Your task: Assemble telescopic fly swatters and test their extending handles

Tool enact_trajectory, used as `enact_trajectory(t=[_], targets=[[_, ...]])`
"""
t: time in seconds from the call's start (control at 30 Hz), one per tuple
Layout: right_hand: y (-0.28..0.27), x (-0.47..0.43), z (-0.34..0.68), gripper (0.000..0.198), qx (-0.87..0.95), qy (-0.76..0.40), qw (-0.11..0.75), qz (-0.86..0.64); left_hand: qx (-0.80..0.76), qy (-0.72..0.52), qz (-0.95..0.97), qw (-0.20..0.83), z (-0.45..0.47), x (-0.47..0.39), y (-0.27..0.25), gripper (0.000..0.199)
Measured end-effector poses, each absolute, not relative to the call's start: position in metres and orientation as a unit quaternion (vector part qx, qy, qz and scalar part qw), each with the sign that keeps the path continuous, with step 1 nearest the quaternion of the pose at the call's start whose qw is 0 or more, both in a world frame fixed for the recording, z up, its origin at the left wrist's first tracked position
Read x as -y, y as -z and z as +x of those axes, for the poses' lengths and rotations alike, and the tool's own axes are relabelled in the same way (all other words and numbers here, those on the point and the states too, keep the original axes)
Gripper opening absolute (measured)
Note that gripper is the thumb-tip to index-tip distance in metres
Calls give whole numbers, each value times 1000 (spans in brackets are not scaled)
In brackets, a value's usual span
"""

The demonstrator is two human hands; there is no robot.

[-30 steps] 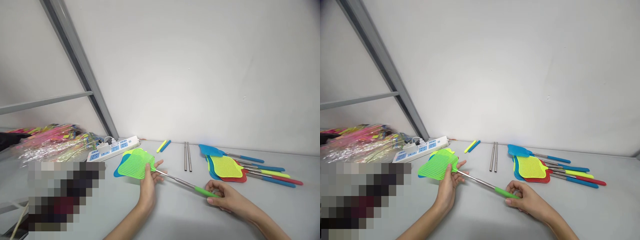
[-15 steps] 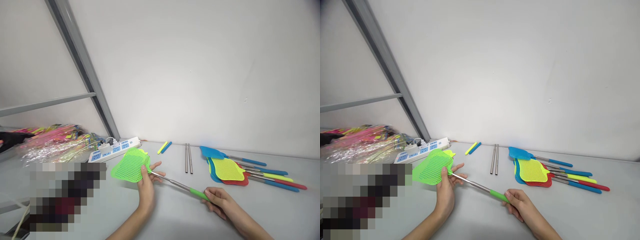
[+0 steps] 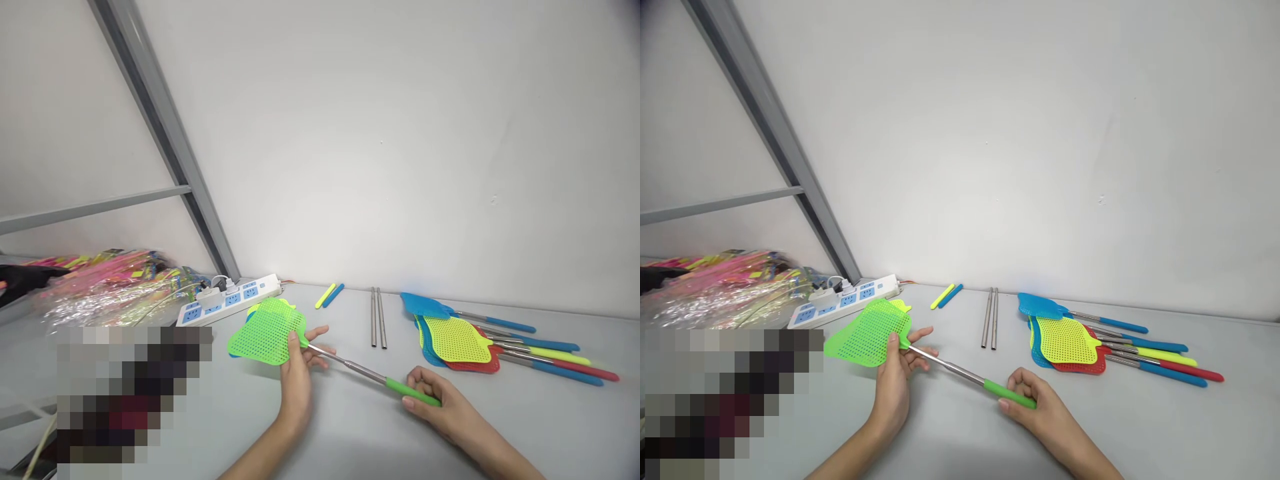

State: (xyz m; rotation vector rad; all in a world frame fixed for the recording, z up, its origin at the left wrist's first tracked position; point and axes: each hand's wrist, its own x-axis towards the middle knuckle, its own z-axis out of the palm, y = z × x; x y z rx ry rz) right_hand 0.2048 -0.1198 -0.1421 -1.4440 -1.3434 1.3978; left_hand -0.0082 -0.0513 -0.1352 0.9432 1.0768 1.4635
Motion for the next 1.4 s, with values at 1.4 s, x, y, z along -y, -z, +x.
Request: enact_trajectory(t=[1.4], targets=[[157,115,220,39,473,-642,338,-499,-442,-589,346,581,9,77,159,43]])
